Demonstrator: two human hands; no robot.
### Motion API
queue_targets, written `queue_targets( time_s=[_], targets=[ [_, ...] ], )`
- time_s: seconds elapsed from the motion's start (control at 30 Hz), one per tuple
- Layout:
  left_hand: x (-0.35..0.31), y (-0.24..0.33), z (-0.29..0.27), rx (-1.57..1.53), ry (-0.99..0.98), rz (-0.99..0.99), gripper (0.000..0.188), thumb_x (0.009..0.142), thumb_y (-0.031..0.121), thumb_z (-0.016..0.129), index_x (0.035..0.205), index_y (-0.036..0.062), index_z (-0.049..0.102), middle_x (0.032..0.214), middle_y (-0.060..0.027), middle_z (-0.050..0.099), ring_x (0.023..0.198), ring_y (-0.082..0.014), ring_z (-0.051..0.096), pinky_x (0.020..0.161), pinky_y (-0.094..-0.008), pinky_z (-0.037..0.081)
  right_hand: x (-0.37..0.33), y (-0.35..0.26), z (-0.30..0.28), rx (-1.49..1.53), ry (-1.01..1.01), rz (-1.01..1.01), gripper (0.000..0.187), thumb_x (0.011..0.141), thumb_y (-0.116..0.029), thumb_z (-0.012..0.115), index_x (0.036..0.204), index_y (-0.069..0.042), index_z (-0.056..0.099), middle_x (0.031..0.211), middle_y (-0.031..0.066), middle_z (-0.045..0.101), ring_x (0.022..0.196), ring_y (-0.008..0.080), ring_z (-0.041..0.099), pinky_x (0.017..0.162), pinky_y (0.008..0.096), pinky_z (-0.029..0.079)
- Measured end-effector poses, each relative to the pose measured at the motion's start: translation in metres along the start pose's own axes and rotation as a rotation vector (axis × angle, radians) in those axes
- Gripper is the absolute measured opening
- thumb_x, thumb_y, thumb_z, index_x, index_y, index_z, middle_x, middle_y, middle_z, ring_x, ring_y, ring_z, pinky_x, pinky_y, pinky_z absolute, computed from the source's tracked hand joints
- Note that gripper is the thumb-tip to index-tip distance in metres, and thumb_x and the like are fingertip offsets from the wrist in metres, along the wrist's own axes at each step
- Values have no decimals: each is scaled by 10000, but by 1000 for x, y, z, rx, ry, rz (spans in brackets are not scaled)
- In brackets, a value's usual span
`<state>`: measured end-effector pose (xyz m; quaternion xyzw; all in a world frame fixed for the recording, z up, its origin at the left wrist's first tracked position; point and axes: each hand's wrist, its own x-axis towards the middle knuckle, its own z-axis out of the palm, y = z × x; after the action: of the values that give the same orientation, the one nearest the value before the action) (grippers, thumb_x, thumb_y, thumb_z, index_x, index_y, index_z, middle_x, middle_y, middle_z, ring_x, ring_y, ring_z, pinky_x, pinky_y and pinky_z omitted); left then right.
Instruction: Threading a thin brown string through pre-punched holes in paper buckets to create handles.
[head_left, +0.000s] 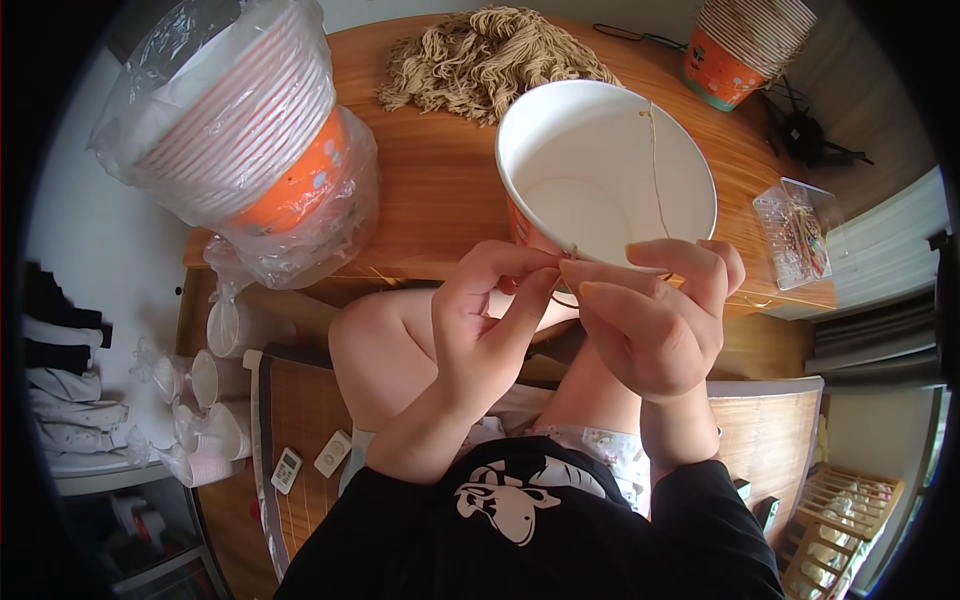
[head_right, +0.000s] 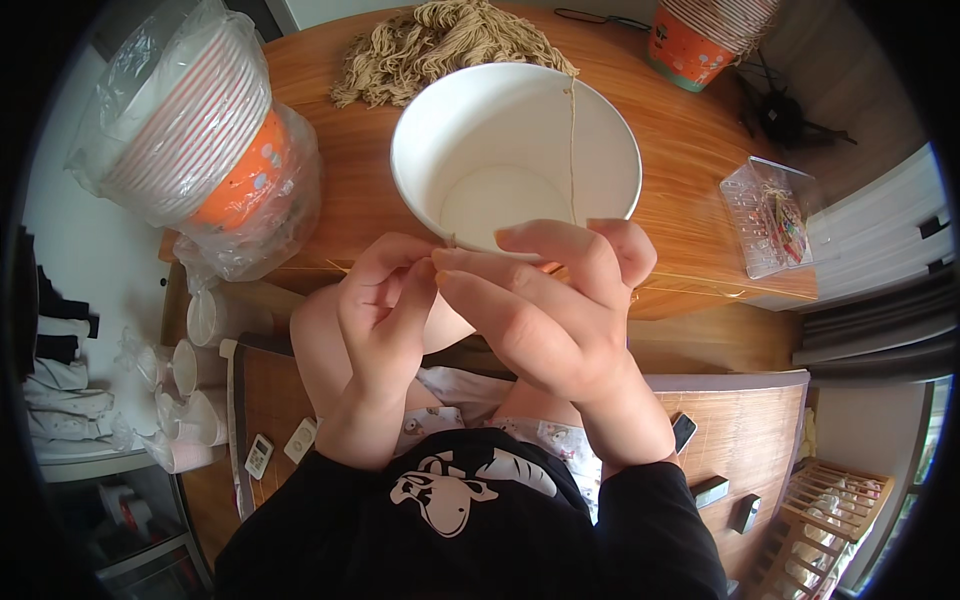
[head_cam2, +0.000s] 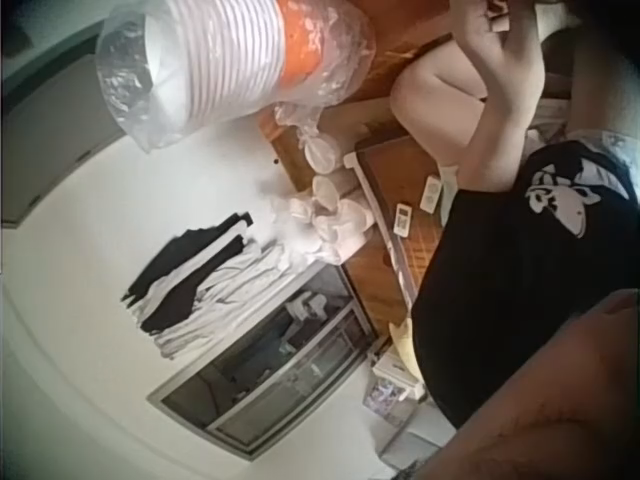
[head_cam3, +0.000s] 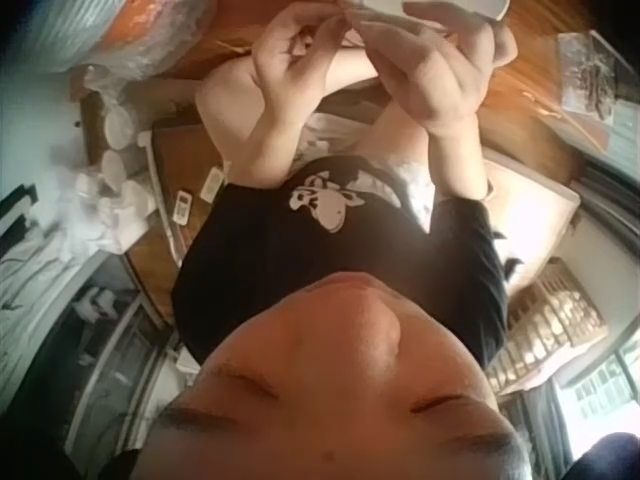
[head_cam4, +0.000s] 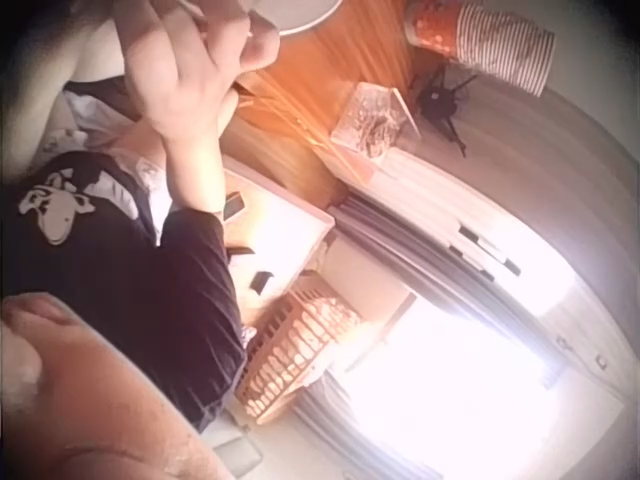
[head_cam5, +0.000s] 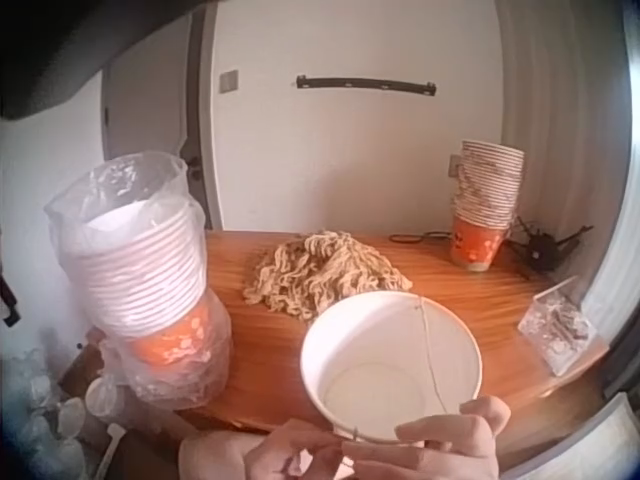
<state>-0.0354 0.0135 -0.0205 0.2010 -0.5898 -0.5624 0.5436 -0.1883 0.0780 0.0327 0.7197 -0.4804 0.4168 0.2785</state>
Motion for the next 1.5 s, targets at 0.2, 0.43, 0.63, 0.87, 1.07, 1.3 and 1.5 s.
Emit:
queue_targets(
  time_s=[0.2,0.43,0.63,0.87,1.07,1.3,1.5],
  targets=[
    [-1,-3,1,-193,-1,-47,87,957,-9,631,1041,-23,650,951,-34,665,819,-60,570,742,-210,447,-14,-9,1,-15,20,76,369,725,-149,831,1035,-210,639,993,-91,737,907,144,584,841,325,343],
    [0,1,4,-270,-47,-60,83,978,0,617,1055,-30,626,983,-34,658,853,-51,577,773,-207,460,-16,-16,2,-125,15,114,437,697,-141,895,1016,-202,603,974,-62,742,845,159,560,818,330,348],
    [2,1,3,-414,-102,-86,91,992,11,605,1074,-29,607,1020,-42,657,917,-58,596,814,-207,469,-25,-12,9,-181,54,95,296,774,-192,739,1049,-264,661,1072,-167,715,999,103,541,875,296,310],
    [3,2,2,-318,-126,-27,111,991,12,607,1092,-33,601,1043,-48,655,949,-66,602,835,-214,472,-24,-12,6,-211,17,91,307,783,-190,730,1074,-247,649,1065,-173,714,1022,98,535,890,292,307],
    [8,10,-5,-324,-234,-108,141,976,23,640,1102,-31,607,1064,-54,664,939,-75,619,848,-223,491,-24,-19,3,-147,-1,111,352,739,-176,848,1014,-233,635,952,-103,741,947,144,576,863,354,314],
    [9,11,-6,-455,-234,-233,143,977,35,644,1099,-25,599,1021,-46,652,940,-74,622,846,-218,514,-25,-21,3,-127,-53,114,369,770,-162,834,1062,-231,618,966,-93,743,965,145,575,873,353,309],
    [9,7,-4,-245,-213,-114,119,1012,69,604,1088,-14,567,1024,-34,636,923,-74,600,842,-223,485,-27,-17,4,-190,-43,86,316,791,-200,740,1094,-231,656,1066,-150,716,1018,108,541,887,306,314]
  ],
)
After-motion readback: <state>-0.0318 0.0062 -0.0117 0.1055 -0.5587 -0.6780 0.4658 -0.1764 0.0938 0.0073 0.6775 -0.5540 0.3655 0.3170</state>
